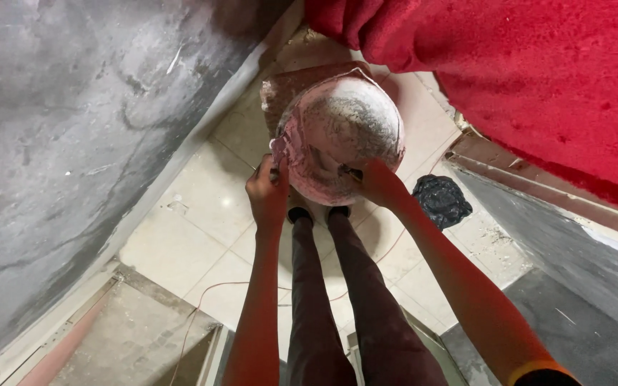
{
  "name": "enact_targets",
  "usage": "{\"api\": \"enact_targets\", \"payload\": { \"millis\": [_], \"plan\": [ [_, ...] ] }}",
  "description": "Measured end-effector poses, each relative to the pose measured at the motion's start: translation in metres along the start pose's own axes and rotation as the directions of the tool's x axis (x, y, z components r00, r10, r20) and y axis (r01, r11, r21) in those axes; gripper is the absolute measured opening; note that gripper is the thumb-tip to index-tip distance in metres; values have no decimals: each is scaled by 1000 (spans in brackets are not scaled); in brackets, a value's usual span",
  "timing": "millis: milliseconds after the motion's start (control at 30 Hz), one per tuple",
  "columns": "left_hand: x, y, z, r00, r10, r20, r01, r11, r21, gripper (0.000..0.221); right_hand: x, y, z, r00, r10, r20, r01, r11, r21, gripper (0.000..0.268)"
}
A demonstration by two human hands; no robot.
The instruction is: The person scoops plaster from a bucket using putty knives and applies it onto the wall and upper corner frame.
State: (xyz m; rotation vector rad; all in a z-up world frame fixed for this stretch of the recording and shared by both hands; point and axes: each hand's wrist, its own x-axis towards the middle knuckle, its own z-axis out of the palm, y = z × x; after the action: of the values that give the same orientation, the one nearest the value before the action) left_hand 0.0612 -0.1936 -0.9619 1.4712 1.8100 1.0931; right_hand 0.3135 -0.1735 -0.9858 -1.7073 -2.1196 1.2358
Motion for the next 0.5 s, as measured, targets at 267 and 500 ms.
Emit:
{"api": "enact_targets", "payload": {
  "millis": [267, 500],
  "plan": [
    [1, 0, -4, 1000, 19, 0, -19, 1000, -20, 10, -14, -16, -26, 998, 46, 51, -49, 997, 58, 30],
    [2, 1, -3, 1000, 8, 4, -8, 1000, -24, 10, -22, 6, -11, 993, 56, -100, -71, 985, -154, 31]
  ]
}}
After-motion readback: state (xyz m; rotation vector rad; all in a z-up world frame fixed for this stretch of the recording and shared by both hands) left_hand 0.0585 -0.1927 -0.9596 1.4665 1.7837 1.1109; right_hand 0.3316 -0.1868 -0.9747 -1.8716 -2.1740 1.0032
